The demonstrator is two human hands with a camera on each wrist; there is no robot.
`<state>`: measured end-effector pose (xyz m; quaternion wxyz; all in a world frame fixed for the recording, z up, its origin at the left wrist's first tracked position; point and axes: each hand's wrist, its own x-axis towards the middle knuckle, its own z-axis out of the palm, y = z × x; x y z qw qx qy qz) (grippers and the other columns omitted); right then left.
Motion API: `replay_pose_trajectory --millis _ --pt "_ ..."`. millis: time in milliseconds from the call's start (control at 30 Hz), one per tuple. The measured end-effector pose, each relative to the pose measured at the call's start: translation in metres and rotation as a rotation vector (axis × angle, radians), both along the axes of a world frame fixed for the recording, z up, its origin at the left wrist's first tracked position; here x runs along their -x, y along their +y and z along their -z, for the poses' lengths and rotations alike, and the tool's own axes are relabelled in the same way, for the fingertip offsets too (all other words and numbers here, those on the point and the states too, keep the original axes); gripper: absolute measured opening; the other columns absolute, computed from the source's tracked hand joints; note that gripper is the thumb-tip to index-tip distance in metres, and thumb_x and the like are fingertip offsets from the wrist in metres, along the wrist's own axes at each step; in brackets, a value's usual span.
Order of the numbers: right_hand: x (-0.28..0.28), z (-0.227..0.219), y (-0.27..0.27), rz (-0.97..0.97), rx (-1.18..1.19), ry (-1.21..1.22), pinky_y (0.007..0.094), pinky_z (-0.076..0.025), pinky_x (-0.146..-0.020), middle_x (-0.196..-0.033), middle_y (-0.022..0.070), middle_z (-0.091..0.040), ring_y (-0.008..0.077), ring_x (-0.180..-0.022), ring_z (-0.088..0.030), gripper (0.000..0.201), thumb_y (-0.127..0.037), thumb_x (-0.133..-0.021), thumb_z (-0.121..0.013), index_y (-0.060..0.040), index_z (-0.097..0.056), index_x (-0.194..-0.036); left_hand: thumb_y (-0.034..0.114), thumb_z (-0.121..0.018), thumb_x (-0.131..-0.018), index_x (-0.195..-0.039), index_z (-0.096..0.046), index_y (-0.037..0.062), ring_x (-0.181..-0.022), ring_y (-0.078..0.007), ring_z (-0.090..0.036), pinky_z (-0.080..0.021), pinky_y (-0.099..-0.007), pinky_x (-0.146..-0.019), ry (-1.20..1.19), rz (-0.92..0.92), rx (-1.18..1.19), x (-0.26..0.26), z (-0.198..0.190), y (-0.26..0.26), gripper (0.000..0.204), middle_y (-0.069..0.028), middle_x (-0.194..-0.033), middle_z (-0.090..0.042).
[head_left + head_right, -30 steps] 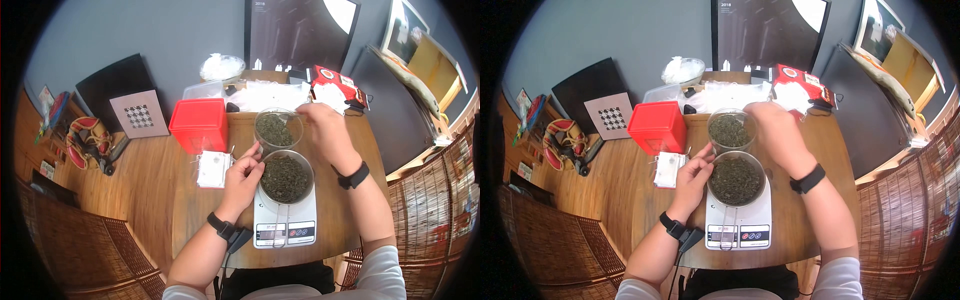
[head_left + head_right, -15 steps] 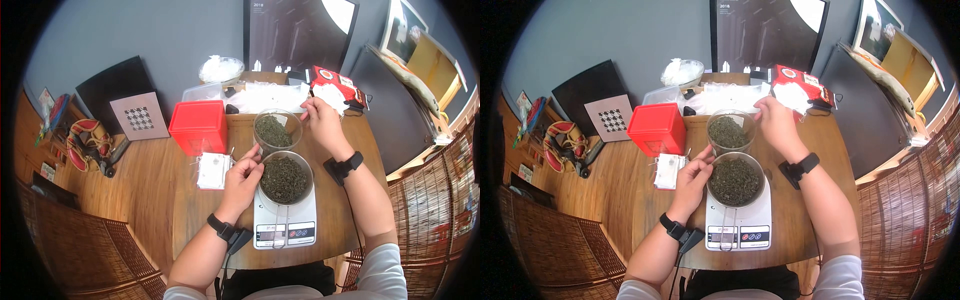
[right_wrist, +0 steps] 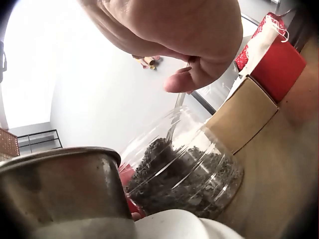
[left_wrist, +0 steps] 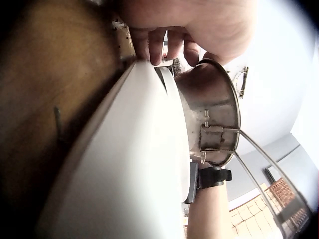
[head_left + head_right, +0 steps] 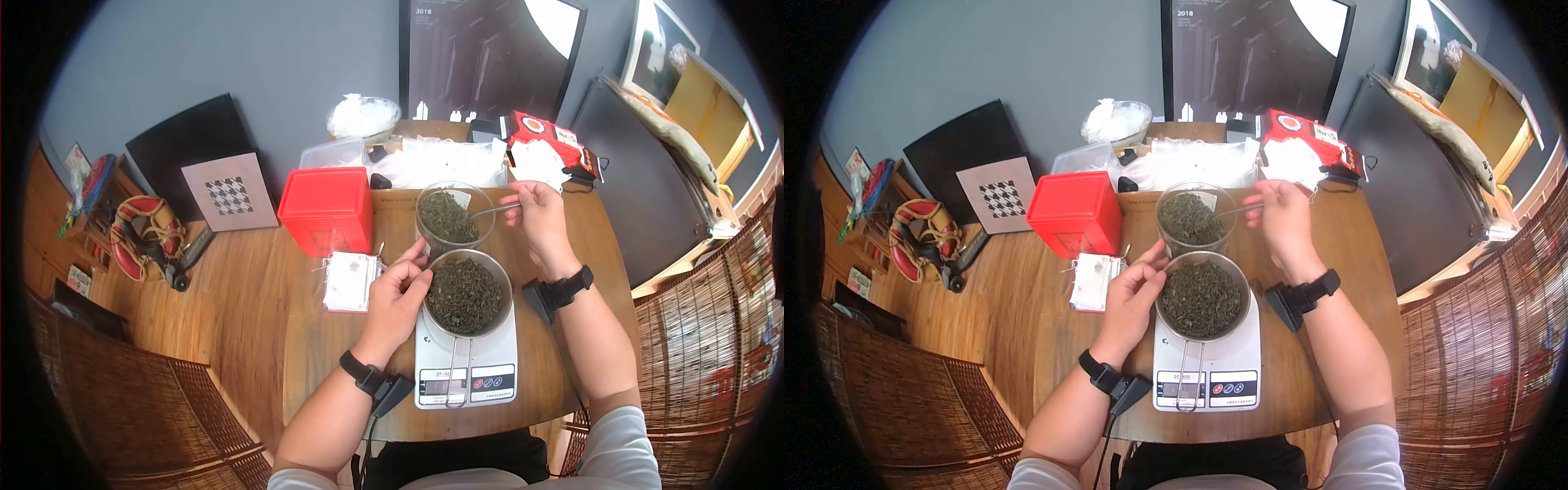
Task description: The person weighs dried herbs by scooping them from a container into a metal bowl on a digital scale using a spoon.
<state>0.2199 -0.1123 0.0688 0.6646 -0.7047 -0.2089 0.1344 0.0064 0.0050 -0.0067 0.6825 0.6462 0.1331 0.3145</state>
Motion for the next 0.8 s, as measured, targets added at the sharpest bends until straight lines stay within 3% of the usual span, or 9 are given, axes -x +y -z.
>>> replay_pose_trajectory --millis 533,800 --pt "-0.011 0.01 -0.01 0.021 -0.132 0.08 0.0265 -0.051 -0.063 -0.095 0.0141 -0.067 0.0136 -0.07 -0.059 0.022 -0.012 -0.104 -0.048 0.0049 -0.057 -0.113 0.008 -0.062 -0.095 -0.079 -0.056 -0.001 -0.118 -0.0206 -0.058 -0.046 -0.031 -0.093 -0.006 0.005 0.003 0.0 0.0 -0.001 0.019 -0.0206 -0.147 -0.049" --pt "0.008 -0.017 -0.023 -0.009 -0.192 0.138 0.0259 -0.051 -0.064 -0.096 0.0128 -0.067 0.0124 -0.071 -0.058 0.021 -0.012 -0.104 -0.048 0.0035 -0.057 -0.114 0.007 -0.062 -0.094 -0.078 -0.054 -0.0009 -0.117 -0.0202 -0.059 -0.046 -0.031 -0.092 -0.008 0.0 0.022 0.0 0.0 -0.001 0.02 -0.0203 -0.146 -0.05"
